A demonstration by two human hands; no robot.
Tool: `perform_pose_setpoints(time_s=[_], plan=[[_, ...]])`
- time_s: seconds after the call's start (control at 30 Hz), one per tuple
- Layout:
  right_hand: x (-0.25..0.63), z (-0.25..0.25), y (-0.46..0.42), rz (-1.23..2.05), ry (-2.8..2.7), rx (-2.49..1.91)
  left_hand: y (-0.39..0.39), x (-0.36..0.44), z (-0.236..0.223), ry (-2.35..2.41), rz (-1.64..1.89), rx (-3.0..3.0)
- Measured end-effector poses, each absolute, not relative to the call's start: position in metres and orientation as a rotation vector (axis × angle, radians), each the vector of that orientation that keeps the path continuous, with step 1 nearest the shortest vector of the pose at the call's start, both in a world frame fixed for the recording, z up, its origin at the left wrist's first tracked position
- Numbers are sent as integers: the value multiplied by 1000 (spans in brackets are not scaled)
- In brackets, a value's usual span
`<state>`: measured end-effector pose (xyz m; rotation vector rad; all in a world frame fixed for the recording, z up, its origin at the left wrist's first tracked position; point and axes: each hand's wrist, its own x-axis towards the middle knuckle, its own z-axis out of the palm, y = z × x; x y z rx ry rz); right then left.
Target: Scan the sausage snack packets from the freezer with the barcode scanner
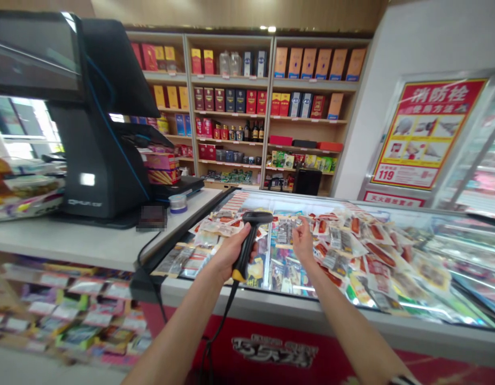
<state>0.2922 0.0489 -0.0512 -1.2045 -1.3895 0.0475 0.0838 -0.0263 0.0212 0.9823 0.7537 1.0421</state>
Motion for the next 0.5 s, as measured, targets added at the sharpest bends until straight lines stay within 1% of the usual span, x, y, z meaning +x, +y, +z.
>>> perform_pose_setpoints(time_s=[0.27,0.5], plan=[[308,-47,53,-43,-1345,-1280,-25,94,26,690,972,987],[389,-17,50,-386,-1097,-1569,-20,83,26,752,1052,1010]])
